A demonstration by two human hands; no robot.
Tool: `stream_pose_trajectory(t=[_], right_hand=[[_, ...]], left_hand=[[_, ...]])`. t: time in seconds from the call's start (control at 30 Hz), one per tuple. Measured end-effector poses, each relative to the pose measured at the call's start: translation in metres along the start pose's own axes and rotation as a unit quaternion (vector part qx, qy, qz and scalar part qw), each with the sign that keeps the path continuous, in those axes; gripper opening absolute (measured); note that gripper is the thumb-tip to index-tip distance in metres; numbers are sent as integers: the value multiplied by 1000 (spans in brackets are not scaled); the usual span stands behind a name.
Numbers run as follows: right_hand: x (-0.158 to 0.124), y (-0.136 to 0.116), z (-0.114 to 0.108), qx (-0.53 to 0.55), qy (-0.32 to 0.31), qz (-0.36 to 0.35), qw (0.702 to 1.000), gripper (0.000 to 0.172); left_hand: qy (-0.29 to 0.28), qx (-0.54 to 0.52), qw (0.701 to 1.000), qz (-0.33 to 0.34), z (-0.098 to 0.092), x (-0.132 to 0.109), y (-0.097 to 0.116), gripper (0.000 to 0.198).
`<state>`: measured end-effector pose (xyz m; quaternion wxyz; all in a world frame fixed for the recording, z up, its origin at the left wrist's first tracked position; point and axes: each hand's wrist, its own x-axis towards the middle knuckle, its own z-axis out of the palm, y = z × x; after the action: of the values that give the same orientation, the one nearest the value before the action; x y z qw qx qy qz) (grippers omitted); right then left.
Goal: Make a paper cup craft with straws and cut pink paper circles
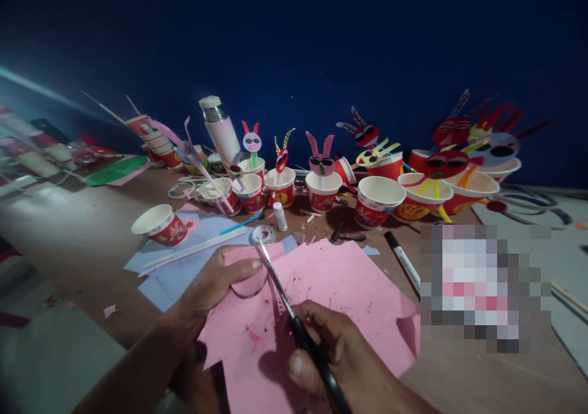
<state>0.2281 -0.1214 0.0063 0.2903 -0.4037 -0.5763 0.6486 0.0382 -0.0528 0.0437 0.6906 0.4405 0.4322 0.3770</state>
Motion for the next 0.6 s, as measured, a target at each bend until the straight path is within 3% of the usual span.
stream_pose_trajectory(t=[0.37,0.53,0.6], right_hand=[[-2,-1,2,44,-3,17,999,39],[0,4,1,39,-5,-6,999,41],[-1,4,1,31,4,-12,999,42]], left_hand=[[34,9,999,36,5,-1,0,16],[49,49,997,-15,1,-3,0,23],[81,59,995,-21,1,-3,-2,26]])
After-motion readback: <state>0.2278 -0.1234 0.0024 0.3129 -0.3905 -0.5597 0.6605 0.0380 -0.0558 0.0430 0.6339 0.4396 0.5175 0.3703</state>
